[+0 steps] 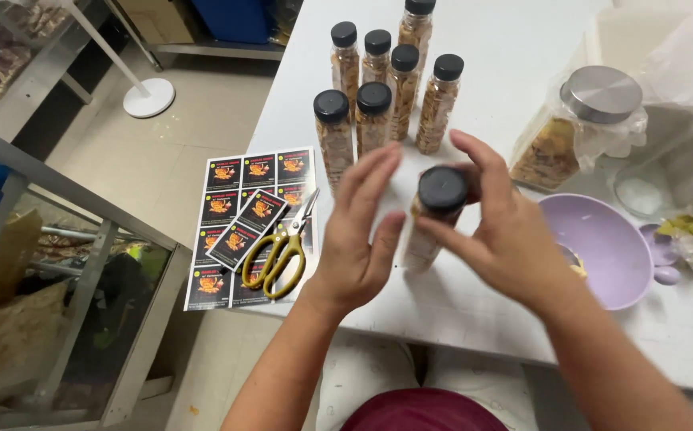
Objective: Capping plastic snack bottles and marking labels with a pen on a production table.
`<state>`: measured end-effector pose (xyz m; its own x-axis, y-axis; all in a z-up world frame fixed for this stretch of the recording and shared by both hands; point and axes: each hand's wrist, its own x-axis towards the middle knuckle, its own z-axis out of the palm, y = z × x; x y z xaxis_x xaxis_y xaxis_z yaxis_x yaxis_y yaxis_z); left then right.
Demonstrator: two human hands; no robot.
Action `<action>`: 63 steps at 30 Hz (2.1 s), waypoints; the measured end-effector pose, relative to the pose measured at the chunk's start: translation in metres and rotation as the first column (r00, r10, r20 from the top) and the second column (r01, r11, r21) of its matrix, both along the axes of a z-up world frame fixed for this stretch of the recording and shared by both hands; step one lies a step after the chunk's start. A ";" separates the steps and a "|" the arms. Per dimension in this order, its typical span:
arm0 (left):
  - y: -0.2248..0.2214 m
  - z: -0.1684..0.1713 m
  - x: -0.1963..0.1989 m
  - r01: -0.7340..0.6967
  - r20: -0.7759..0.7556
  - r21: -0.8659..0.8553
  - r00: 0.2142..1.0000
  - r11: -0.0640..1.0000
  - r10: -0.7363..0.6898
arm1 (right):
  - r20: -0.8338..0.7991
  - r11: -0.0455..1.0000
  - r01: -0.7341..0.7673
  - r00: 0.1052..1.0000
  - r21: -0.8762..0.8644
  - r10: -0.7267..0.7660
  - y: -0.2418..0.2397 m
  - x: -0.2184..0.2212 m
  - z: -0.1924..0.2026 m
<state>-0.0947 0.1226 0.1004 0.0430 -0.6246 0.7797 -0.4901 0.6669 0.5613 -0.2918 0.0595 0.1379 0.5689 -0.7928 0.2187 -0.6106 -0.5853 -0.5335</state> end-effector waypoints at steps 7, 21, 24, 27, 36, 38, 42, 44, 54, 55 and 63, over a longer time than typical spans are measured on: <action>-0.016 -0.004 -0.006 0.233 0.233 0.209 0.931 0.950 -0.280 | 0.559 0.985 -0.119 0.828 0.127 0.028 -0.010 0.017 -0.120; -0.015 0.006 -0.038 -0.362 0.507 -0.105 0.782 0.926 0.363 | 0.483 0.979 0.202 0.853 0.038 -0.195 0.009 0.023 -0.168; -0.016 0.013 -0.037 -0.468 0.551 -0.175 0.682 0.866 0.480 | 0.467 0.967 0.251 0.862 -0.053 -0.199 0.015 0.026 -0.153; -0.016 0.023 -0.035 -0.367 0.451 -0.180 0.794 0.913 0.408 | 0.528 0.985 0.158 0.832 0.069 -0.171 0.024 0.024 -0.145; -0.022 0.029 -0.002 0.501 -0.173 0.201 0.864 0.842 -0.473 | 0.958 0.249 -0.926 0.260 0.284 -0.125 0.057 0.005 -0.118; -0.028 0.017 0.000 0.740 -0.565 0.209 0.625 0.639 -0.539 | 0.737 0.607 -0.546 0.669 0.577 -0.099 0.045 -0.005 -0.148; -0.032 0.037 0.014 0.280 0.024 0.405 0.948 0.871 -0.316 | 0.572 0.776 -0.241 0.800 0.582 -0.182 0.034 -0.014 -0.116; -0.030 0.041 0.009 -0.205 0.631 0.138 0.773 0.969 0.073 | 0.202 0.964 0.157 0.958 0.215 -0.202 0.037 -0.015 -0.101; -0.017 0.037 0.002 0.013 0.568 0.077 0.821 0.997 -0.054 | 0.416 0.765 -0.208 0.905 0.610 -0.086 0.060 -0.032 -0.110; -0.021 0.033 0.003 0.016 0.566 0.175 0.817 0.984 -0.114 | 0.495 0.701 -0.332 0.868 0.631 -0.034 0.054 -0.035 -0.123; -0.053 0.024 -0.002 -0.432 0.643 0.646 0.752 0.629 -0.145 | -0.112 0.972 0.197 0.977 0.128 -0.183 0.040 -0.024 -0.100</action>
<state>-0.0969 0.0701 0.1243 -0.0867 -0.9947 -0.0558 -0.9360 0.0622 0.3463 -0.3159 0.0996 0.0376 0.4179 -0.9071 0.0507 -0.7572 -0.3787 -0.5322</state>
